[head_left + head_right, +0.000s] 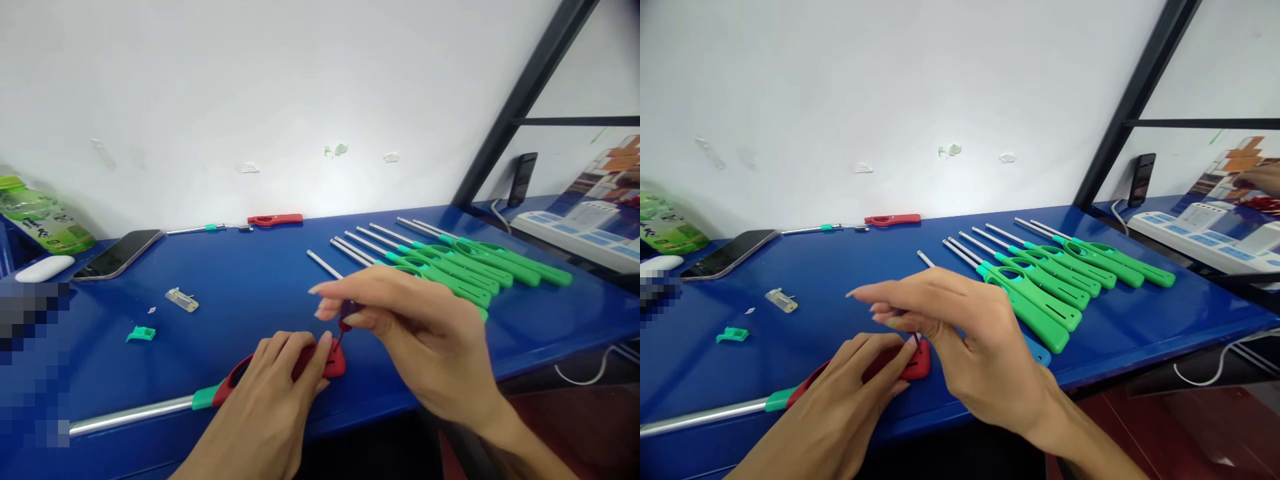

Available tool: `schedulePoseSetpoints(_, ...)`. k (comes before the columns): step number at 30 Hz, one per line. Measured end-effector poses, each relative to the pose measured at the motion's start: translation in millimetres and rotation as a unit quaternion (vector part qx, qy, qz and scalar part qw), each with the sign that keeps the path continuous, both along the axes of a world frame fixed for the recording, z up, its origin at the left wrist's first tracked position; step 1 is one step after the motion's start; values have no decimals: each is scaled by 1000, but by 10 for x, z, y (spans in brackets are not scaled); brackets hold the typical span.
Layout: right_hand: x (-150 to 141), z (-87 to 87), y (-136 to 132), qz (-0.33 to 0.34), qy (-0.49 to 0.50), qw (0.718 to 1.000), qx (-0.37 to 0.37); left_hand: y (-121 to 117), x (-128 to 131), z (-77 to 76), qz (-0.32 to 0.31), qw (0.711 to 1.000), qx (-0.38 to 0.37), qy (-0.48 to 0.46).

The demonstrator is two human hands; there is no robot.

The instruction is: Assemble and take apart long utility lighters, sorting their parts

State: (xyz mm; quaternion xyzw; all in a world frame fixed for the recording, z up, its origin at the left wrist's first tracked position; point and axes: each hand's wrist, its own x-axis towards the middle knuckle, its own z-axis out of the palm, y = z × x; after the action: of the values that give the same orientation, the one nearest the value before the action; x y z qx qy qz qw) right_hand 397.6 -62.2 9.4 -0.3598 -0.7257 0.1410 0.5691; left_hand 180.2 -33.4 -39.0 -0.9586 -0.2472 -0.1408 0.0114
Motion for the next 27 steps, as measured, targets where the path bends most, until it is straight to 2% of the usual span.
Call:
schedulePoseSetpoints(4,-27,-21,11,-73,4,996,54,0,-6,31,0,1000,1,5)
schedulePoseSetpoints(7,-7,-3,0,-25,-23,999,10,1,-13,19,3,1000,-11,7)
schedulePoseSetpoints(10,4,-1,6,31,15,999,-19,6,8,6,2,1000,-10,-1)
schedulePoseSetpoints(12,-12,-19,31,-6,35,999,18,8,35,14,3,1000,11,-16)
schedulePoseSetpoints(15,-39,-42,66,-68,4,995,75,7,63,37,6,999,36,-29)
schedulePoseSetpoints(20,-19,-37,45,36,-22,999,-6,2,81,26,5,999,24,-37)
schedulePoseSetpoints(21,-15,-35,39,29,-16,999,-8,2,89,18,4,999,22,-41)
schedulePoseSetpoints(25,2,-6,26,-71,-19,996,45,7,117,10,-3,998,40,-53)
schedulePoseSetpoints(27,28,22,18,-48,-53,997,34,10,112,14,-1,998,41,-45)
